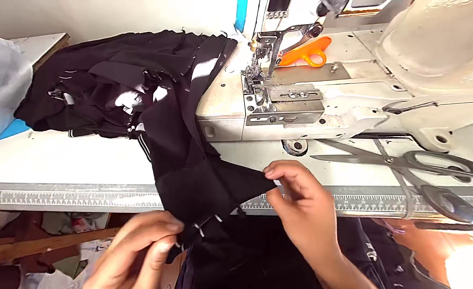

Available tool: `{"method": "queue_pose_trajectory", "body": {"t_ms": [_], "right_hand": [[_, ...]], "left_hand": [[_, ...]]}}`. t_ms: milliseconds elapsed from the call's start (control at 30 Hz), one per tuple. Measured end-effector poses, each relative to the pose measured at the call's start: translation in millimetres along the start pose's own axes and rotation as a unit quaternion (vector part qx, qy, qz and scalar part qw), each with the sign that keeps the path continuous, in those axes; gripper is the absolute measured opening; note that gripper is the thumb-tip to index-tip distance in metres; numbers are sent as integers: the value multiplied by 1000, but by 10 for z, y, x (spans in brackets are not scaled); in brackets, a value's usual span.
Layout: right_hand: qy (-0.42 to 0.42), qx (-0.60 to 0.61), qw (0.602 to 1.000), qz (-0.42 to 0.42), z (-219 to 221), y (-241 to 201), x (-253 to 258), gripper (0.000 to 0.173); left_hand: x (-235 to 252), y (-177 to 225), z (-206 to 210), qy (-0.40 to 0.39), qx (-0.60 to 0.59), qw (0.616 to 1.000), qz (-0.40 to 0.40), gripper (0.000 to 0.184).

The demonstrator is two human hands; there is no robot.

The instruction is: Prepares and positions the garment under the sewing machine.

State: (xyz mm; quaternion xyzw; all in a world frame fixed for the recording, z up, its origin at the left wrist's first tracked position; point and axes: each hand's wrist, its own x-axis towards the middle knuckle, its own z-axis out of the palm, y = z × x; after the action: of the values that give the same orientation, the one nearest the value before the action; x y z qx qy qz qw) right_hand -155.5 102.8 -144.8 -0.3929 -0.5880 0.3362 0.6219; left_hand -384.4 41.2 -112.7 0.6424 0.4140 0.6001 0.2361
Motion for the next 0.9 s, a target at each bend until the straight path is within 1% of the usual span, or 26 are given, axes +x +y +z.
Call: {"method": "queue_pose_trajectory", "body": {"t_ms": [33,67,100,133,167,200,233,267,300,367,433,533,667,733,800,900], "right_hand": [[-3,117,991,71,8,-66,21,19],[-6,246,958,149,23,-130,44,15],[-11,352,911,213,38,-174,69,12],[-21,420,871,254,45,-192,92,10],[-34,445,855,266,42,-194,109,9],[-48,434,863,254,27,-189,120,9],[-62,405,883,231,1,-178,129,9],[-73,364,906,205,-26,-167,136,8],[-85,318,927,179,-52,-157,142,8],[-109,228,957,142,-85,-132,166,9],[-131,146,976,98,-78,-88,220,10],[-154,105,980,72,-74,-45,274,12],[-157,67,985,35,-68,-2,252,9],[-152,49,987,7,-60,34,243,10],[-150,25,988,-20,-58,70,233,15],[-156,0,987,-41,-68,91,228,21]], "left_hand": [[-5,16,-6,-26,45,999,3,17],[-6,31,6,-43,72,996,-3,17],[1,35,15,-57,84,995,-10,17],[18,28,4,-76,92,993,-14,17],[36,21,-18,-98,96,990,-20,19],[53,14,-41,-116,102,988,-28,24],[67,6,-57,-127,117,984,-33,33],[84,-15,-65,-133,129,982,-30,37],[107,-49,-71,-134,130,982,-26,33],[159,-126,-91,-135,88,986,-33,22],[207,-160,-124,-134,28,988,-78,21],[280,-211,-175,-99,-43,981,-161,18],[407,-278,-236,-96,-123,967,-202,20],[457,-317,-242,-97,-133,964,-208,22],[482,-359,-263,-98,-121,967,-202,20],[499,-371,-331,-118,-82,975,-168,22]]}}
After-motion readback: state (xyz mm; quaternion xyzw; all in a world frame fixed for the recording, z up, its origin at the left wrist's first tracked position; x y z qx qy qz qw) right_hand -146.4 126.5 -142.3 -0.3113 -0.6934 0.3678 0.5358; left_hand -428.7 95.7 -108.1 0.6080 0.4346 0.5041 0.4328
